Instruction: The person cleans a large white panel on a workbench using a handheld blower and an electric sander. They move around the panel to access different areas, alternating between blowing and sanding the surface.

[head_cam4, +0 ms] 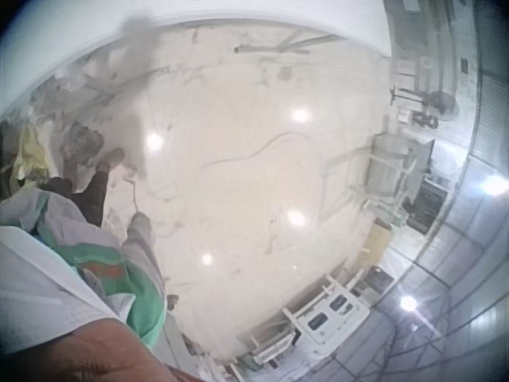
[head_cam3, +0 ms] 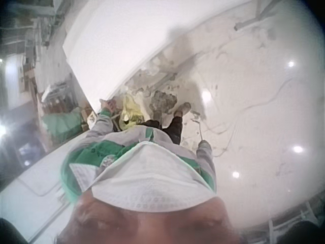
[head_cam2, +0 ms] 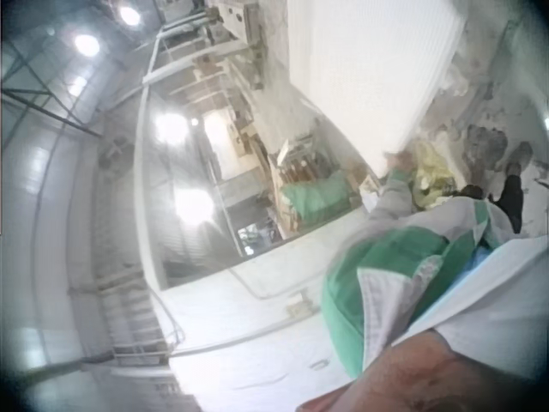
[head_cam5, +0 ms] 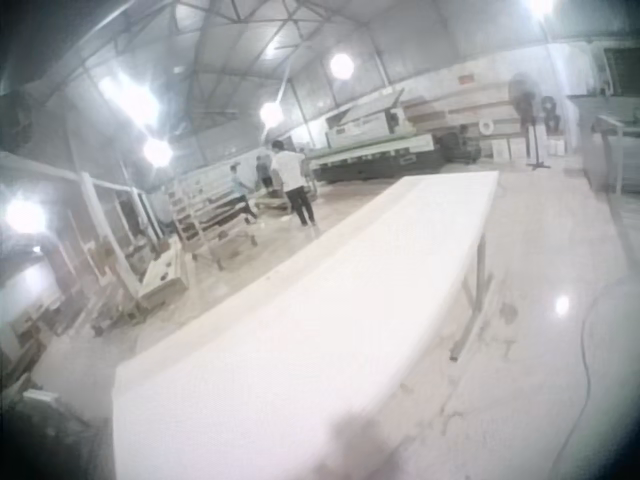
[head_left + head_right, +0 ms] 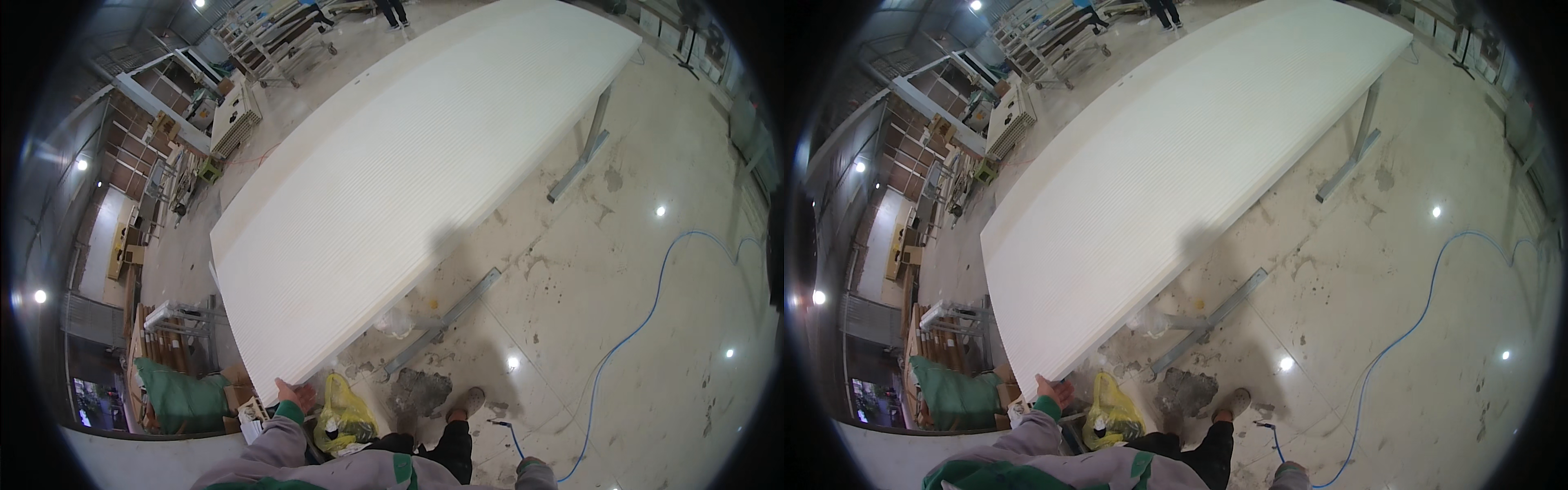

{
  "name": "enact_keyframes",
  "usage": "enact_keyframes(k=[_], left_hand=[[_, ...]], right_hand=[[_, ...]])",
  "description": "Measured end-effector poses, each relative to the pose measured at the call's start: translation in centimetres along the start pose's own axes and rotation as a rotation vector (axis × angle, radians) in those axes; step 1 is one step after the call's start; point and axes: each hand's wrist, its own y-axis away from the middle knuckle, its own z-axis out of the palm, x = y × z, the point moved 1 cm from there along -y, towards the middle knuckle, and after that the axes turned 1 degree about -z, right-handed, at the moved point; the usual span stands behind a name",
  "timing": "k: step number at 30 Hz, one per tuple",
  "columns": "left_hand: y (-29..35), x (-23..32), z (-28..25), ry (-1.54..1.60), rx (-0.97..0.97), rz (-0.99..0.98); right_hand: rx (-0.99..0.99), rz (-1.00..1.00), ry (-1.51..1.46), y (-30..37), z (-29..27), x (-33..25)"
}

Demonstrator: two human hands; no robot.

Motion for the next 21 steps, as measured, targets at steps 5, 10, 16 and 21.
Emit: enact_keyframes(k=[5, 10, 16, 21], left_hand=[[0.2, -0.2, 0.8, 0.076, 0.008, 0.062], [-1.2, -0.9, 3.4, 0.460, 0.221, 0.085], [-3.8, 0.4, 6.7, 0.588, 0.773, -0.002], [-1.9, 4.7, 14.6, -0.184, 1.021, 0.366]], right_hand=[[0.097, 0.095, -0.201, 0.7, -0.7, 2.8], [0.286, 0.078, -0.353, -0.8, -6.7, 3.1], [0.733, -0.275, -0.766, 0.5, -23.5, 0.0], [0.655, -0.301, -0.944, 4.4, -34.5, 1.9]])
